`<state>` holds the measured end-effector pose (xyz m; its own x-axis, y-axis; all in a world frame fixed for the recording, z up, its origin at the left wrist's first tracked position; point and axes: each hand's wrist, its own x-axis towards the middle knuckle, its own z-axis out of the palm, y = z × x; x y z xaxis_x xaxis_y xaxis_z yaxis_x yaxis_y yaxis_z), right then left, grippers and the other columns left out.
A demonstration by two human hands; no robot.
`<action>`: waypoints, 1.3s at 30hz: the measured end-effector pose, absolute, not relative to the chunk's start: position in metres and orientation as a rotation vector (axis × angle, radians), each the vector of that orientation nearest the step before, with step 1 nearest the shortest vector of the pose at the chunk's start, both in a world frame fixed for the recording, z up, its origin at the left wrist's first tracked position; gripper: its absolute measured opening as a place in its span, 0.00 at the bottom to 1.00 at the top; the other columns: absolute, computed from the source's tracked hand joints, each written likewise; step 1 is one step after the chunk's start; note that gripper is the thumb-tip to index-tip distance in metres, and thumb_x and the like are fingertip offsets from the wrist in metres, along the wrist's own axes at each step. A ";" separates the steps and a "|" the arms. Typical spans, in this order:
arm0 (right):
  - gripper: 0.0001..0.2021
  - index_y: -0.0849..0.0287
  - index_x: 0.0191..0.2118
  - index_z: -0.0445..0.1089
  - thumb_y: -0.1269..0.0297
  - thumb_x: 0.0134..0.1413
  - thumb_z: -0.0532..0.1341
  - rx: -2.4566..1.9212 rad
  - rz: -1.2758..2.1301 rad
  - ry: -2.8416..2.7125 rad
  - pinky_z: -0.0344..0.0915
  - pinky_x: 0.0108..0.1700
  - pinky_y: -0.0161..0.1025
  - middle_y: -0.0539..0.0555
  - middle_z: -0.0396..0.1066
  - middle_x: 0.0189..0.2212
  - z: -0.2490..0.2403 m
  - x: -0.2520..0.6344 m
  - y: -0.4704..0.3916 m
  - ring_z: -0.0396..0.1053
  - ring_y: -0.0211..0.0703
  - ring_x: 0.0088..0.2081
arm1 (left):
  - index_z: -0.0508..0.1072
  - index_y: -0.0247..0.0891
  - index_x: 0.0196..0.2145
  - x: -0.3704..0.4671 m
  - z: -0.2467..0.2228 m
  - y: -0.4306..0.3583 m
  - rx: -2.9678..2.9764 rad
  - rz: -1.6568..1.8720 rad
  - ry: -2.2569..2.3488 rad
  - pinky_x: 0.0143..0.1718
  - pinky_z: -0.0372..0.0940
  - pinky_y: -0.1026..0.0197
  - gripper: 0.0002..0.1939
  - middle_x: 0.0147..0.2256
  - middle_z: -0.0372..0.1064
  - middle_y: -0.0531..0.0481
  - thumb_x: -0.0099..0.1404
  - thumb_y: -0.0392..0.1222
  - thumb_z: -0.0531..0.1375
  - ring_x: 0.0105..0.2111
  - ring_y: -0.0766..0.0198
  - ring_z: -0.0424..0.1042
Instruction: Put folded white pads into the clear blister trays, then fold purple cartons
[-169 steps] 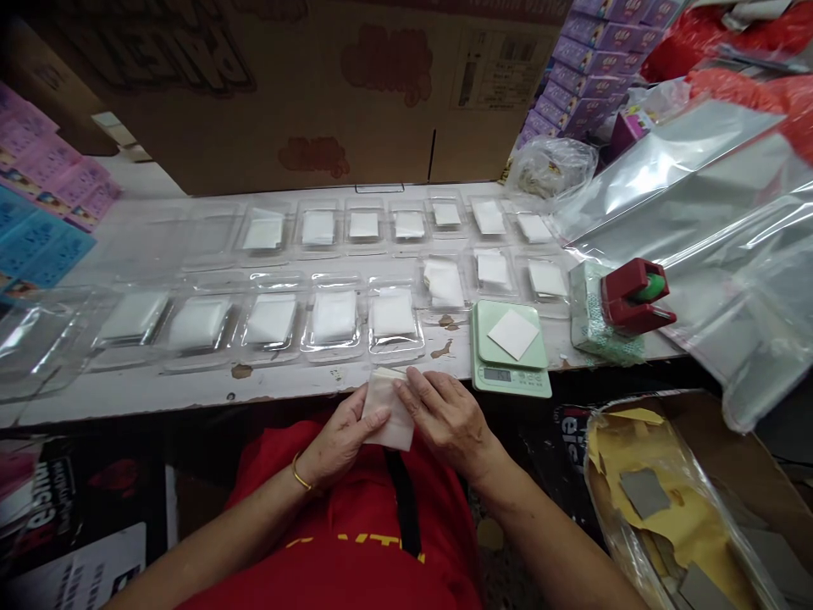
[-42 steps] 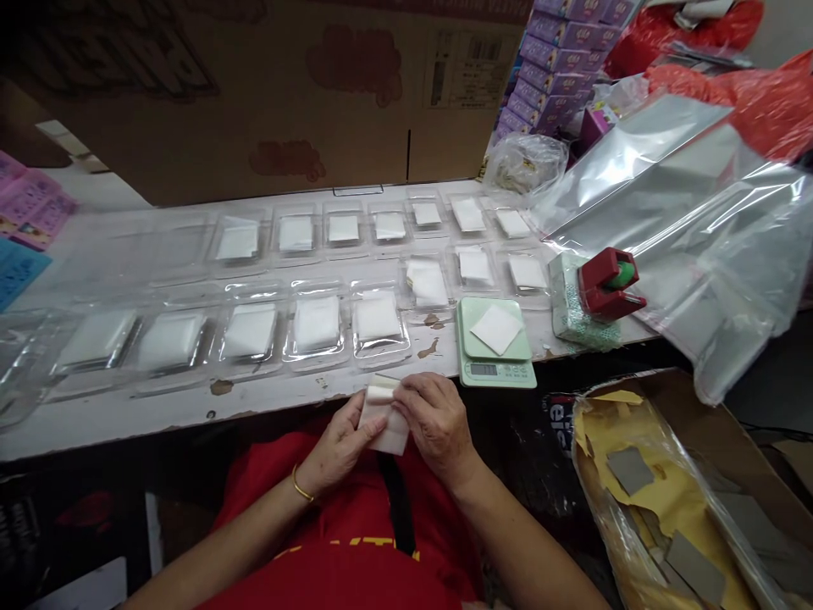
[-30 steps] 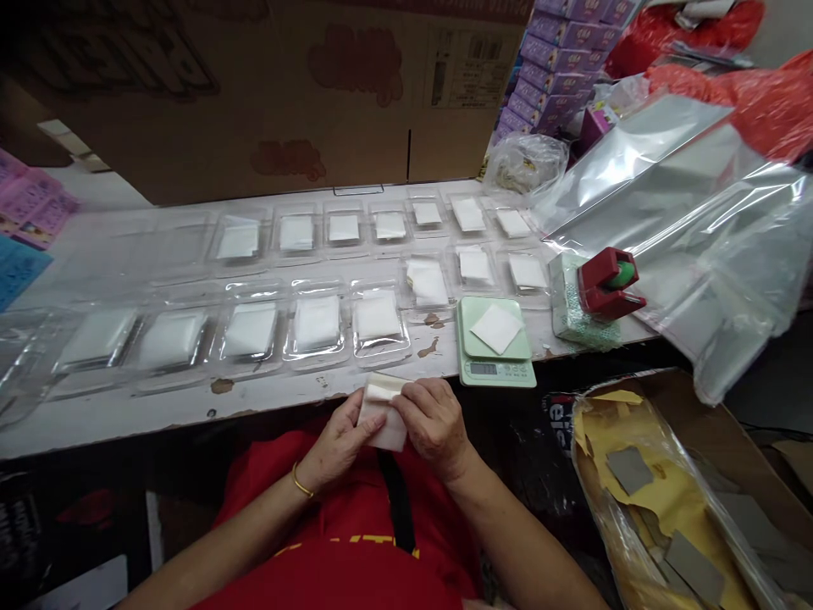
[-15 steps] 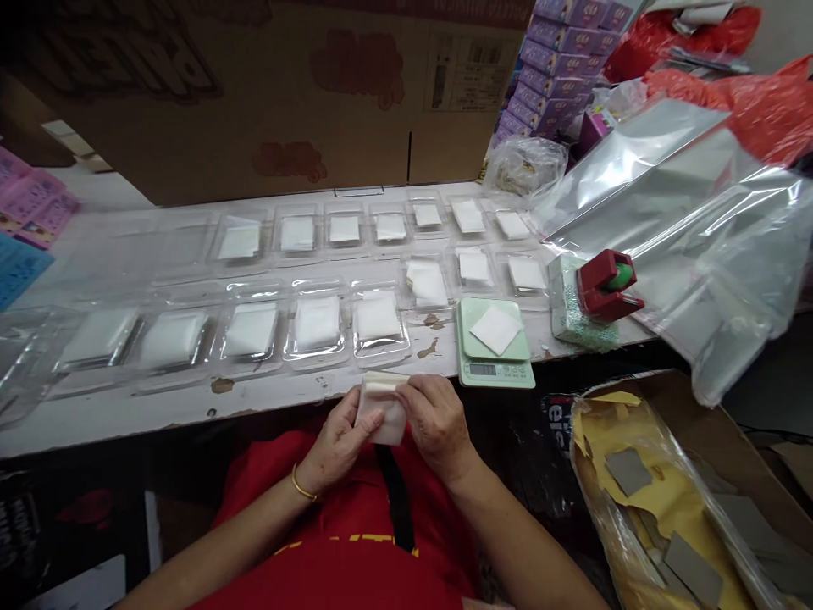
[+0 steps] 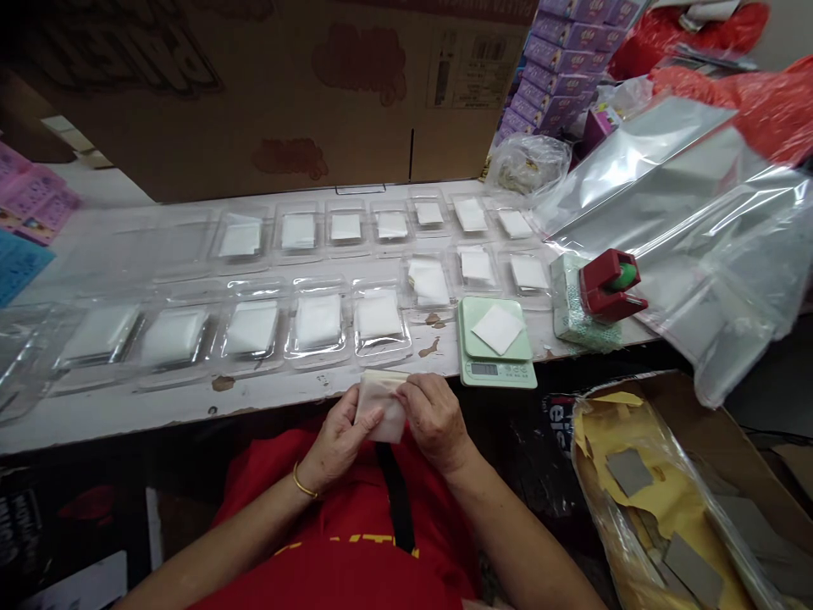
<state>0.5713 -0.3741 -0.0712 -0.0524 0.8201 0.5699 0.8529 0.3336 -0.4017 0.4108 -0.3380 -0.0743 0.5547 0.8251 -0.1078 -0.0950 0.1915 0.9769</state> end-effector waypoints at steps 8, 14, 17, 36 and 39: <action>0.12 0.57 0.44 0.65 0.67 0.52 0.58 -1.544 0.210 -1.565 0.66 0.41 0.42 0.56 0.67 0.37 -0.061 0.567 -0.376 0.66 0.43 0.39 | 0.63 0.37 0.48 0.411 -0.072 -0.337 1.179 0.769 0.811 0.46 0.59 0.57 0.18 0.45 0.67 0.45 0.59 0.43 0.55 0.43 0.57 0.65; 0.14 0.57 0.46 0.65 0.69 0.52 0.58 -1.540 0.333 -1.421 0.68 0.38 0.38 0.55 0.69 0.36 -0.061 0.559 -0.381 0.67 0.40 0.36 | 0.63 0.37 0.47 0.410 -0.069 -0.336 1.261 0.828 0.826 0.45 0.59 0.58 0.17 0.44 0.67 0.46 0.60 0.42 0.54 0.42 0.59 0.65; 0.14 0.56 0.46 0.66 0.72 0.52 0.57 -1.503 0.214 -1.449 0.68 0.39 0.40 0.55 0.70 0.36 -0.067 0.556 -0.383 0.68 0.40 0.37 | 0.63 0.37 0.46 0.410 -0.069 -0.336 1.271 0.836 0.829 0.45 0.59 0.59 0.16 0.43 0.67 0.47 0.60 0.42 0.54 0.42 0.59 0.65; 0.15 0.56 0.46 0.65 0.71 0.50 0.59 -1.567 0.082 -1.563 0.65 0.43 0.43 0.56 0.65 0.37 -0.056 0.552 -0.378 0.65 0.43 0.40 | 0.63 0.38 0.45 0.410 -0.076 -0.335 1.266 0.809 0.877 0.43 0.60 0.59 0.15 0.42 0.67 0.47 0.61 0.42 0.54 0.41 0.60 0.66; 0.13 0.56 0.44 0.66 0.71 0.51 0.58 -1.579 0.091 -1.587 0.64 0.44 0.43 0.56 0.65 0.38 -0.053 0.553 -0.373 0.64 0.44 0.41 | 0.63 0.38 0.46 0.409 -0.073 -0.336 1.273 0.804 0.857 0.44 0.59 0.59 0.15 0.43 0.66 0.47 0.61 0.41 0.53 0.42 0.59 0.65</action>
<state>0.5531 -0.3732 -0.0528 0.1844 0.8409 0.5088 0.7769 0.1924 -0.5995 0.4087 -0.3359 -0.0731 0.4660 0.8800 -0.0925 -0.0355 0.1230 0.9918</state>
